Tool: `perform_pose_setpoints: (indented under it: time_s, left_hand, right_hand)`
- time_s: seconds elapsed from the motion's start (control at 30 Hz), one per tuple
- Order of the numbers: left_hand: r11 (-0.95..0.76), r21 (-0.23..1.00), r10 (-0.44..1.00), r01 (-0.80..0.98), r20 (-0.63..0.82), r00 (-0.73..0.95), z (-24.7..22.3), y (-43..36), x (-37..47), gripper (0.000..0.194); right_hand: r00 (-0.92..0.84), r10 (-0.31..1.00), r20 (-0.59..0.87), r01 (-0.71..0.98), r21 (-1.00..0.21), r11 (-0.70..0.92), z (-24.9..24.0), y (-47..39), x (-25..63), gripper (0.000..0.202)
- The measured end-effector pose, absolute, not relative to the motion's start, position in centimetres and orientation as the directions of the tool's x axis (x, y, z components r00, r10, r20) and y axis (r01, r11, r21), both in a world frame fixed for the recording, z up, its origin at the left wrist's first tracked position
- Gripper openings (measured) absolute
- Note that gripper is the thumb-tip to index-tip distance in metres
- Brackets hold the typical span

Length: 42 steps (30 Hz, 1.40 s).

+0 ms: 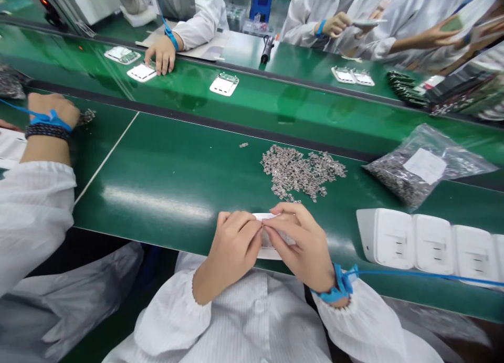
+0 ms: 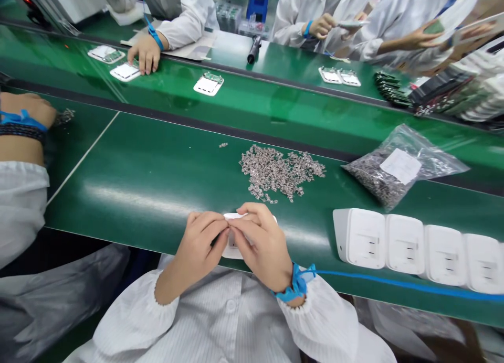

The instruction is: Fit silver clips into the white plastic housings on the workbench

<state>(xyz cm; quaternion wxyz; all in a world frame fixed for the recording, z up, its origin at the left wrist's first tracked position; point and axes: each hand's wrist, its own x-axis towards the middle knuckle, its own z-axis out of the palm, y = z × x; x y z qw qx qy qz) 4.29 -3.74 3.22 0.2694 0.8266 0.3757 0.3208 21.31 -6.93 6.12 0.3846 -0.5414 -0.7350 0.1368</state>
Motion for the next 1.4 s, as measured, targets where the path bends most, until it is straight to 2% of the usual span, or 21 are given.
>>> perform_pose_setpoints:
  time_s: [0.1,0.23,0.37,0.43,0.93,1.07,1.23,1.3,1.4]
  left_hand:
    - [-0.622,0.6,0.774,0.503,0.376,0.51,2.9,-3.7,4.3,0.012]
    - [-0.681,0.505,0.729,0.53,0.4,0.555,2.8,-3.1,4.5,0.012]
    - [-0.597,0.585,0.799,0.548,0.371,0.474,2.2,-2.1,4.7,0.01]
    - [-0.561,0.633,0.819,0.533,0.333,0.467,1.7,-1.8,4.7,0.011]
    - [-0.564,0.646,0.812,0.514,0.323,0.485,0.9,-1.5,5.0,0.011]
    - [-0.562,0.653,0.813,0.507,0.324,0.484,0.9,-1.5,5.0,0.012]
    - [-0.539,0.662,0.828,0.521,0.301,0.473,0.8,-1.6,5.1,0.009]
    - [-0.522,0.668,0.839,0.531,0.288,0.462,0.8,-1.6,5.1,0.009]
    - [-0.507,0.681,0.845,0.528,0.273,0.46,0.7,-1.5,5.1,0.009]
  right_hand:
    - [-0.185,0.905,0.384,0.693,-0.602,0.397,5.9,-7.0,22.0,0.024]
    - [-0.214,0.9,0.379,0.789,-0.477,0.388,5.9,-7.0,22.7,0.02]
    - [-0.268,0.914,0.304,0.884,-0.3,0.359,5.5,-6.8,22.8,0.02]
    - [-0.284,0.92,0.269,0.9,-0.255,0.352,5.3,-6.5,22.7,0.019]
    - [-0.311,0.945,0.098,0.907,-0.268,0.326,5.4,-5.2,22.4,0.015]
    - [-0.264,0.963,0.06,0.926,-0.264,0.27,5.5,-4.5,22.4,0.014]
    - [-0.244,0.968,-0.058,0.928,-0.305,0.215,5.6,-2.7,22.9,0.025]
    - [-0.29,0.956,-0.042,0.912,-0.315,0.263,5.7,-2.9,23.2,0.025]
    - [-0.389,0.917,0.088,0.866,-0.306,0.396,5.8,-4.6,23.8,0.02]
